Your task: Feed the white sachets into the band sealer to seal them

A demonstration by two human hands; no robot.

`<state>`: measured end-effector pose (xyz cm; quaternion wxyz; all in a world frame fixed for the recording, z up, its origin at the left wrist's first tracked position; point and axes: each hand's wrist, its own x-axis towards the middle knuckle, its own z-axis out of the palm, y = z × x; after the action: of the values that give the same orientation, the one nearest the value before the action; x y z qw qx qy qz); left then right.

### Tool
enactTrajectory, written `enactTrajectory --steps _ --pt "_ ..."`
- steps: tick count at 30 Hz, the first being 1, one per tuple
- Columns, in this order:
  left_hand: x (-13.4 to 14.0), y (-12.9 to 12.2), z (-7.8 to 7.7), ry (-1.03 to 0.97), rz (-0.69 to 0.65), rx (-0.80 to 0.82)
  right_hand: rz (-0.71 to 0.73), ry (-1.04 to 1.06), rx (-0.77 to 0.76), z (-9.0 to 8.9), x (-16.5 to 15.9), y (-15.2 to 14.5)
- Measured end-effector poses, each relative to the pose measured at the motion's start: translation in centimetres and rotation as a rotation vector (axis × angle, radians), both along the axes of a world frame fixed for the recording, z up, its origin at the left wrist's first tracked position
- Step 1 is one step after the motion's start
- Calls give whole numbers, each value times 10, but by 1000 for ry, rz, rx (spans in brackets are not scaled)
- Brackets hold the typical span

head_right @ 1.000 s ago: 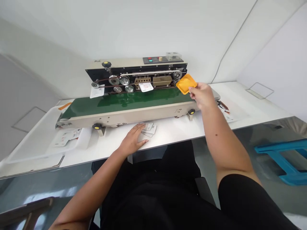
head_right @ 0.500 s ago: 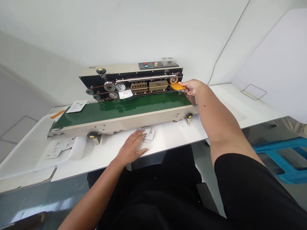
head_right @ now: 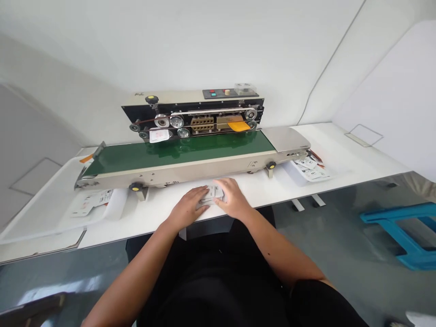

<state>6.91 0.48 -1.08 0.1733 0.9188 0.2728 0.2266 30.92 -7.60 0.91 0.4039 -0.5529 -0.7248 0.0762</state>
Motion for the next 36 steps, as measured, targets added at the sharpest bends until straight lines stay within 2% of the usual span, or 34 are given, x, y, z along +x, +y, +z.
enactTrajectory --steps 2,4,7,11,14,17,20,22,24,27,29,31,34,36 --pt "-3 3 -1 -67 -8 -90 26 -70 -93 -17 -18 -1" --pt "-6 5 -2 -168 24 -194 11 -133 -143 -24 -23 3" --pt "-9 5 -1 -347 157 -325 -36 -169 -170 -26 -20 9" --pt "-9 5 0 -470 400 -402 -63 -184 -191 -30 -18 9" --pt "-8 5 0 -558 465 -527 -87 -173 -170 -31 -20 5" --pt "-7 6 0 -581 406 -573 -52 -112 -60 -29 -18 1" --pt "-5 8 -2 -575 277 -426 14 55 56 -30 -12 -3" --pt "-4 8 -4 -584 177 -307 50 214 22 -34 -9 -6" --pt "-4 9 -6 -582 68 -210 77 355 -78 -39 -11 -9" --pt "-7 10 -8 -543 -74 -120 79 483 -168 -43 -21 -13" --pt "-7 10 -8 -504 -106 -100 78 534 -173 -38 -25 -13" --pt "-6 9 -7 -450 -96 -89 61 576 -161 -26 -21 -11" --pt "-4 1 -2 -367 -41 -44 -27 627 -108 9 6 -8" --pt "-11 -10 7 -364 -28 33 -118 679 -25 35 30 -9"
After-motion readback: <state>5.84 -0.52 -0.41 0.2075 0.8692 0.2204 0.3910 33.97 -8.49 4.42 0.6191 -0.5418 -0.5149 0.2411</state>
